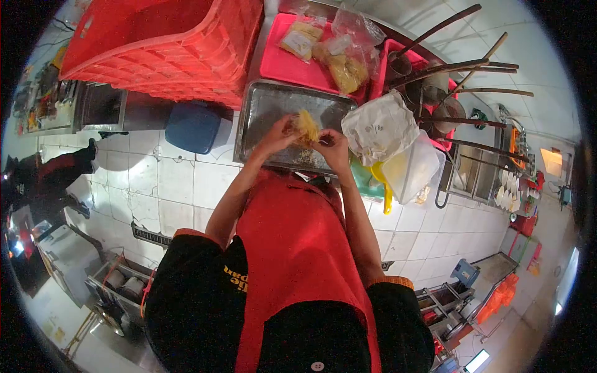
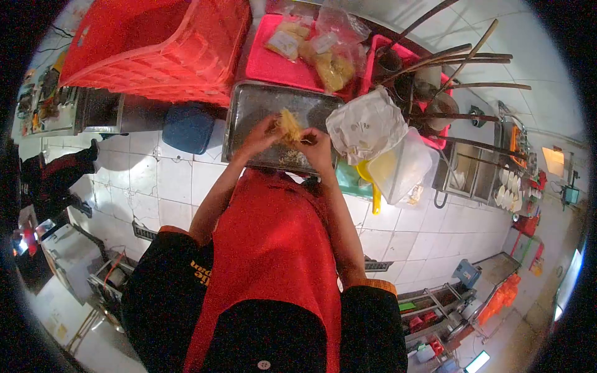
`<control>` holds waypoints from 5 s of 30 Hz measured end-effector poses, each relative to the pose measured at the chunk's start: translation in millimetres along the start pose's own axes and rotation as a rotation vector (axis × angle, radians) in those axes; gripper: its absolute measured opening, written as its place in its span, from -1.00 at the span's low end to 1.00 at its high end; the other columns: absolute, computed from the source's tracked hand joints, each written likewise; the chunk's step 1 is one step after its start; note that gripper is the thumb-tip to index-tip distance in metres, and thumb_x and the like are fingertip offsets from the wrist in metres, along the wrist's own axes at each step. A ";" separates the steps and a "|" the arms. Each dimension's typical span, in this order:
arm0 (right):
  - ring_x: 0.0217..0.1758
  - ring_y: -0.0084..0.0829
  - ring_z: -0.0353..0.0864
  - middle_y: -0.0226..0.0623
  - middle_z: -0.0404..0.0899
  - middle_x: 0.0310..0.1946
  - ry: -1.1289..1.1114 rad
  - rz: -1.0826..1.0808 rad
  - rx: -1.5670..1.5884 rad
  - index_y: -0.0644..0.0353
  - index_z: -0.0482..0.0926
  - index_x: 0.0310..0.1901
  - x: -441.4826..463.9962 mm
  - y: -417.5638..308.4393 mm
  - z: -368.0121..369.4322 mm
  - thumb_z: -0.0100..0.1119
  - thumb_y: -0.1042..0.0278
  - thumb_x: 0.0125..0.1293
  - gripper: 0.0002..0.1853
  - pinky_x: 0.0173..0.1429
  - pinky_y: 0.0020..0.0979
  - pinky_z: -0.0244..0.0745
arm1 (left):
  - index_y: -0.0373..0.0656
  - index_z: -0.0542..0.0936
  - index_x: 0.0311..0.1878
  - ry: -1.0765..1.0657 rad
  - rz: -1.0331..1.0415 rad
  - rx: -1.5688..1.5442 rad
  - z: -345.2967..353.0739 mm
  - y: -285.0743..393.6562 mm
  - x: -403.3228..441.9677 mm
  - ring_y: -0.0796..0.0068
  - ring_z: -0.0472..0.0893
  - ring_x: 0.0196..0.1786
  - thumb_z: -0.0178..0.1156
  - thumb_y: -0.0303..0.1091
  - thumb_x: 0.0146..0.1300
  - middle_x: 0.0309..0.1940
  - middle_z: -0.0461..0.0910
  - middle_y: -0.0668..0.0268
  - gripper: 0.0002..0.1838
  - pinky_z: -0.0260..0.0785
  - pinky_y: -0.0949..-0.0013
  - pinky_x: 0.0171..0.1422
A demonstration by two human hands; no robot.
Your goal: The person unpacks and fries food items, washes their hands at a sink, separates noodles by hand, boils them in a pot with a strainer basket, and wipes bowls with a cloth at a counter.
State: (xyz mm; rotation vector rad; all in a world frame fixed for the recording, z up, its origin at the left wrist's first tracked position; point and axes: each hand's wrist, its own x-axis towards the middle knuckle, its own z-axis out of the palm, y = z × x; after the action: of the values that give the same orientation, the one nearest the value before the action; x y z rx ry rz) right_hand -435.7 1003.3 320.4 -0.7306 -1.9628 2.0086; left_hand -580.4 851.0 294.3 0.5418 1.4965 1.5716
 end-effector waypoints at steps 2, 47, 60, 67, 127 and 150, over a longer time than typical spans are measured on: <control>-0.32 -0.65 0.58 -0.40 0.66 -0.38 -0.010 0.006 -0.073 0.36 0.65 -0.25 2.2 -6.7 1.3 0.45 0.56 0.07 -0.79 -0.20 -0.55 0.51 | -0.29 0.50 0.13 -0.038 -0.036 0.198 -0.5 2.0 -1.1 0.56 0.59 -0.04 0.25 -0.49 0.29 -0.04 0.62 0.26 -0.65 0.47 0.43 0.07; -0.32 -0.39 0.68 -0.21 0.69 -0.35 0.006 -0.207 -0.261 0.30 0.67 -0.20 11.3 -19.1 11.1 0.38 0.54 0.07 -0.78 -0.14 -0.41 0.58 | -0.22 0.54 -0.02 0.060 0.044 0.164 -14.9 -16.6 2.2 0.55 0.59 -0.09 0.20 -0.55 0.29 -0.19 0.62 0.37 -0.79 0.46 0.43 0.00; -0.11 -0.05 0.64 -0.06 0.66 -0.24 -0.125 -0.228 -0.813 0.30 0.65 -0.19 9.8 -12.7 -3.1 0.42 0.49 -0.09 -0.66 0.06 -0.19 0.55 | -0.20 0.50 0.16 -0.029 0.173 0.797 -8.9 6.8 -11.1 0.17 0.52 0.15 0.40 -0.39 0.02 0.07 0.52 0.13 -0.43 0.36 0.17 0.26; -0.06 0.06 0.58 0.02 0.61 -0.16 -0.040 -0.331 -0.927 0.25 0.62 -0.02 18.1 -0.2 18.4 0.46 0.43 -0.15 -0.47 0.09 -0.12 0.52 | -0.21 0.51 0.12 0.111 0.297 0.875 5.2 -26.0 -5.7 -0.05 0.40 0.26 0.41 -0.42 -0.05 0.17 0.44 0.07 -0.42 0.27 0.07 0.37; -0.20 -0.24 0.70 -0.18 0.70 -0.35 -0.206 -0.133 -0.436 0.28 0.68 -0.27 19.4 -14.0 11.6 0.40 0.45 -0.03 -0.76 -0.04 -0.31 0.56 | -0.25 0.60 -0.09 0.053 -0.078 0.145 -26.4 -0.6 -21.1 0.53 0.59 -0.18 0.29 -0.43 0.09 -0.29 0.62 0.33 -0.71 0.43 0.41 -0.07; 0.12 0.01 0.55 -0.04 0.56 0.00 -0.100 -0.366 -1.037 0.31 0.55 0.02 7.7 12.9 14.6 0.43 0.46 -0.11 -0.45 0.24 -0.04 0.44 | -0.20 0.44 0.04 -0.077 0.316 0.537 -11.0 -16.2 -18.6 0.01 0.54 0.07 0.34 -0.49 0.00 -0.06 0.55 0.08 -0.51 0.33 0.11 0.28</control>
State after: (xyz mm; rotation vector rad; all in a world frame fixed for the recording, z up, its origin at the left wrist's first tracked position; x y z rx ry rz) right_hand -447.3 993.6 305.9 -0.3691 -2.8935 0.7397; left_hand -574.7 827.9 281.6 1.1782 1.8444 1.3433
